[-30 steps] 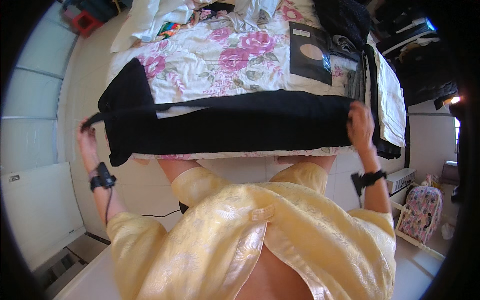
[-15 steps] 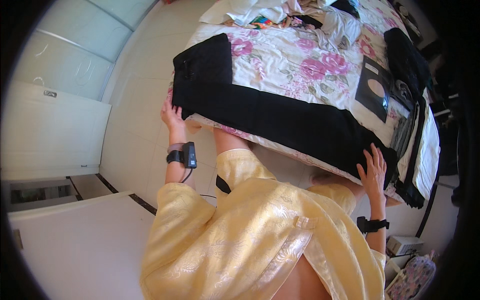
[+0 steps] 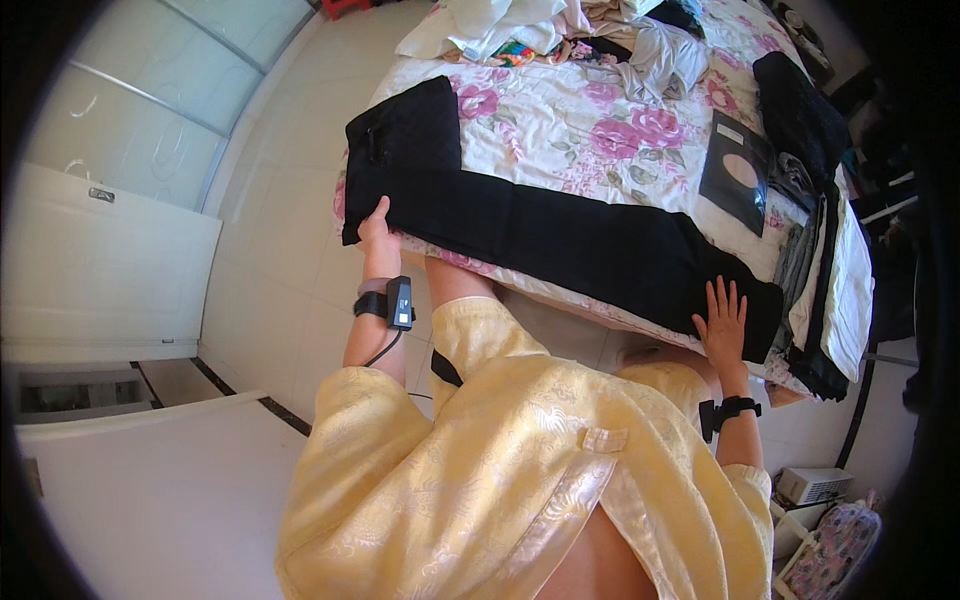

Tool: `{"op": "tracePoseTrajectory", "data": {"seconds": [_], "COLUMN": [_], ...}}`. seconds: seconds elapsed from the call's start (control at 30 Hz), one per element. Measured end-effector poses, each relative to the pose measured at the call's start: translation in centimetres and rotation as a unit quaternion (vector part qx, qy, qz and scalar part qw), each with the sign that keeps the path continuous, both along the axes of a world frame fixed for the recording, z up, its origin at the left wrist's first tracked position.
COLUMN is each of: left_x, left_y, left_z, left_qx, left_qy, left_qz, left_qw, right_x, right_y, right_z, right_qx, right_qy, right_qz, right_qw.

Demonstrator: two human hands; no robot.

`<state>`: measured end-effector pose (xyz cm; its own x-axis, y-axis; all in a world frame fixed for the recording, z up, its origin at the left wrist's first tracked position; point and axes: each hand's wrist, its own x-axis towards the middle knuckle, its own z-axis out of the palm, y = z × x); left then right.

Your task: The person folds several garments on a bed, including black pants, a black top, dark jeans, a pink top, a patterned top, a white shirt, and a colorful knitted item. Each item is smoothed, folded, and placed into a growing stack.

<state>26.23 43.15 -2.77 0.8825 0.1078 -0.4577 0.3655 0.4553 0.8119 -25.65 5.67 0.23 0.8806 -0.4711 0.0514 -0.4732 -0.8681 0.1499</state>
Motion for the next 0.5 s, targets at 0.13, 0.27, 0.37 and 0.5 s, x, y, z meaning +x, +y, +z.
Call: {"op": "tracePoseTrajectory", "data": {"seconds": [0.13, 0.27, 0.37, 0.5], "left_x": [-1.9, -8.8, -17.0, -24.7], "left_y": [-0.5, -4.8, -9.9, -18.0], "left_z": [4.4, 10.0, 10.2, 5.4], "left_qx": [-0.003, 0.248, 0.323, 0.391], "left_qy": [-0.142, -0.464, -0.518, -0.666], "left_qz": [-0.001, -0.024, -0.191, -0.419], "left_qw": [0.99, 0.85, 0.769, 0.478], "right_x": [0.2, 0.0, 0.3, 0.2], "right_y": [0.2, -0.1, 0.0, 0.9], "right_z": [0.1, -0.2, -0.1, 1.0], "right_qx": [0.01, 0.012, 0.009, 0.061], "right_qy": [-0.027, -0.039, -0.053, -0.123], "right_qz": [-0.005, -0.023, -0.024, -0.042], "right_qw": [1.0, 0.999, 0.998, 0.99]}}
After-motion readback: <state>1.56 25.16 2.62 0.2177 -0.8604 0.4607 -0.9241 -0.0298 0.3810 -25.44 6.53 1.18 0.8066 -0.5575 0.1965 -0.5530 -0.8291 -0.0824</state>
